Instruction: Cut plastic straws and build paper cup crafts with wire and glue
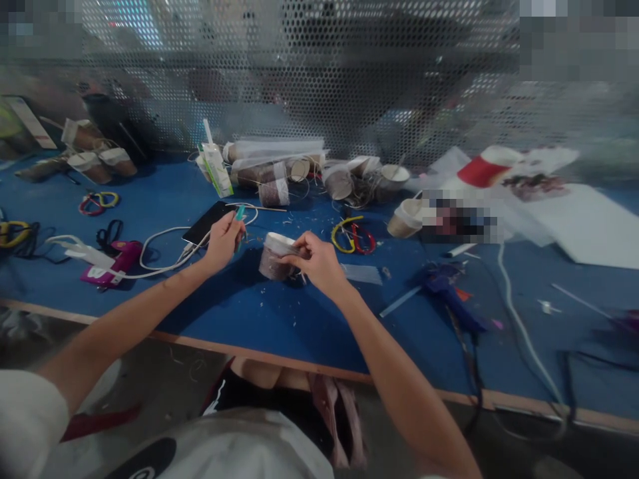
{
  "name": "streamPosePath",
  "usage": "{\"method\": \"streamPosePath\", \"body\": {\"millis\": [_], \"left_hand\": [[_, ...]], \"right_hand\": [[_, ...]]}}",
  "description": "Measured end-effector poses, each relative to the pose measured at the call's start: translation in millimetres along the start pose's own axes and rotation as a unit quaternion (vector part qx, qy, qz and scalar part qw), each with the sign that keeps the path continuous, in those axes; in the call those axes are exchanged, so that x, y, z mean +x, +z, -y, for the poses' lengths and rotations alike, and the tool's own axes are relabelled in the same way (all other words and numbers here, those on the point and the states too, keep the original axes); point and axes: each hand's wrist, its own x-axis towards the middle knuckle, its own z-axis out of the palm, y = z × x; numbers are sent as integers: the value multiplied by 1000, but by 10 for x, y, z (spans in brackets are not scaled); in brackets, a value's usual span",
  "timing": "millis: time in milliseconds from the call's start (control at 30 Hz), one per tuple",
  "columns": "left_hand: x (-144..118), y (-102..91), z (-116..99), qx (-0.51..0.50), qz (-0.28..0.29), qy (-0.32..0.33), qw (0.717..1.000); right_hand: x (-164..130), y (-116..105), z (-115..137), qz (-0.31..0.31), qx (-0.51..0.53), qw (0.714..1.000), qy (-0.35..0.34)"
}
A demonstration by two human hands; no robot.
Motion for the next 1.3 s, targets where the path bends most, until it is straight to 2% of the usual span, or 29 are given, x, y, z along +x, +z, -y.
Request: {"method": "streamPosePath", "body": {"millis": [133,233,300,333,400,467,533,600,800,933,1033,1200,1300], "left_hand": [[-37,31,-27,-8,-6,16,1000],[-36,18,-12,31,-4,49,998],[-17,-4,26,55,14,106,993],[-6,-14,50,60,26,158,985],[12,-18,94,69,63,289,953],[10,3,122,105,128,399,902],[-20,48,131,165,190,452,856],[-69,99,125,211,211,463,835],[-182,163,65,304,203,437,821],[-171,145,34,307,194,456,812],[-152,119,28,287,183,455,823],[-164,64,-28,253,190,411,855],[-170,42,-86,234,209,413,855]], "right_hand": [[-18,-20,-1,-74,3,997,-16],[-31,-51,14,-100,9,995,-20],[-31,-67,23,-102,8,995,-18],[-28,-71,24,-101,7,995,-14],[-15,-73,14,-96,1,995,-1],[3,-67,-6,-81,-8,997,7],[18,-54,-19,-64,-20,998,6],[28,-32,-5,-50,-34,998,-4],[23,25,164,-1,-40,999,-26],[18,-4,208,32,-23,999,-32],[6,-63,196,59,-2,997,-41],[-11,-169,158,51,-2,996,-73],[-12,-214,152,46,-18,994,-96]]}}
